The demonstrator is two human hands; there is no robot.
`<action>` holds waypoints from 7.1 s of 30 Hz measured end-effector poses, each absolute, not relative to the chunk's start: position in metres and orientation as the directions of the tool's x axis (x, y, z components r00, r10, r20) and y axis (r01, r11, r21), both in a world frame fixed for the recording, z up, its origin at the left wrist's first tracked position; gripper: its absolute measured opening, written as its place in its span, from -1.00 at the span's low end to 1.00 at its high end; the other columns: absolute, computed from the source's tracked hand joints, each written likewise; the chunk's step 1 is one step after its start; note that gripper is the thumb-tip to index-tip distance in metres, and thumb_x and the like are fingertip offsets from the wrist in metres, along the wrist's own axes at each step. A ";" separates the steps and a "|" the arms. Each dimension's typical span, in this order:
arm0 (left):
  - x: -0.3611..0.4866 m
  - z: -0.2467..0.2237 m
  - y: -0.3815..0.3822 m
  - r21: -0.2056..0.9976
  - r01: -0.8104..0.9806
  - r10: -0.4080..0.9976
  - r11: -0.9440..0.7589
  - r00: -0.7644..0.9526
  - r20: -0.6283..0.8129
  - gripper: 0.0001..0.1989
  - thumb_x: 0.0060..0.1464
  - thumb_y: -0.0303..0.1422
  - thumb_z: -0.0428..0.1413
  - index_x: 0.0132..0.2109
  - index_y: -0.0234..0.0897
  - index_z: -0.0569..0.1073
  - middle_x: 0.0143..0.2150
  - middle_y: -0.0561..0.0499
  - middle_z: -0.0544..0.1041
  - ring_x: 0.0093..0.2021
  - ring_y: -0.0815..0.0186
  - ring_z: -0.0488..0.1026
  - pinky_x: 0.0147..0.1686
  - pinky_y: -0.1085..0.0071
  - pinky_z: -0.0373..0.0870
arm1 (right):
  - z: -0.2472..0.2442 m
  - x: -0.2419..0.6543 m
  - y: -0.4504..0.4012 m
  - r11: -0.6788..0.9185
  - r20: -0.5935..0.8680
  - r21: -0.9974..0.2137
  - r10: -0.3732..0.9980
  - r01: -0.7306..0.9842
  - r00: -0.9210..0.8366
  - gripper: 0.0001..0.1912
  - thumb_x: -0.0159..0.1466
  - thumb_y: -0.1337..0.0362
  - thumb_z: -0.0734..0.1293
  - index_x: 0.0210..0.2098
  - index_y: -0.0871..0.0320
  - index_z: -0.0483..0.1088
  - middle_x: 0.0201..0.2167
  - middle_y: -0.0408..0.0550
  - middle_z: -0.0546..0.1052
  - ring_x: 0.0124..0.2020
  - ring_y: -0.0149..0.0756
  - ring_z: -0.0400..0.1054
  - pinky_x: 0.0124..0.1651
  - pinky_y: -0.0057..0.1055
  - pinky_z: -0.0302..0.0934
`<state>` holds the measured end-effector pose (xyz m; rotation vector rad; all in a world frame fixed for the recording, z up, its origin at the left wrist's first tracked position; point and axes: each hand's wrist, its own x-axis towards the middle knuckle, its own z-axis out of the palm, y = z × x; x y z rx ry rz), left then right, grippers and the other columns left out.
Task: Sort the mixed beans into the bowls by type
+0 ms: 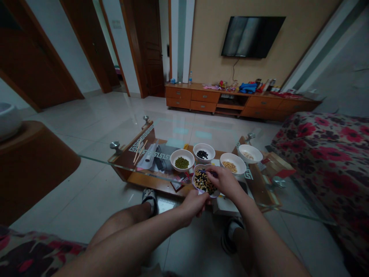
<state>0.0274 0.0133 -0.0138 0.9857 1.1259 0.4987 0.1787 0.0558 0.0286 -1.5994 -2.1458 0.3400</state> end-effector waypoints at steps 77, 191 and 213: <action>0.028 -0.020 0.015 0.861 0.138 0.773 0.489 0.389 -0.501 -0.86 0.00 -0.33 -0.01 -0.45 -0.28 0.33 -0.69 0.15 0.19 -0.72 0.46 0.09 -0.75 0.54 -0.04 | 0.025 0.200 0.045 0.172 0.008 -0.250 0.984 0.953 -0.176 -0.77 0.23 0.22 0.22 -0.24 0.08 0.50 -0.39 -0.04 0.56 -0.36 -0.29 0.41 -0.35 -0.46 0.09; 0.027 -0.019 0.013 0.850 0.127 0.761 0.511 0.392 -0.516 -0.82 0.02 -0.28 0.01 -0.47 -0.28 0.33 -0.69 0.15 0.20 -0.72 0.48 0.09 -0.76 0.56 -0.06 | 0.030 0.199 0.042 0.169 0.029 -0.340 0.985 0.925 -0.170 -0.76 0.21 0.20 0.24 -0.27 0.11 0.52 -0.42 -0.05 0.55 -0.40 -0.32 0.39 -0.38 -0.47 0.08; 0.026 -0.019 0.013 0.863 0.126 0.771 0.488 0.400 -0.495 -0.80 0.06 -0.29 -0.02 -0.47 -0.28 0.33 -0.70 0.16 0.17 -0.74 0.48 0.07 -0.75 0.55 -0.05 | 0.031 0.189 0.038 0.269 0.005 -0.402 0.957 0.875 -0.291 -0.81 0.16 0.28 0.27 -0.34 0.11 0.53 -0.46 -0.07 0.56 -0.47 -0.36 0.38 -0.38 -0.48 0.16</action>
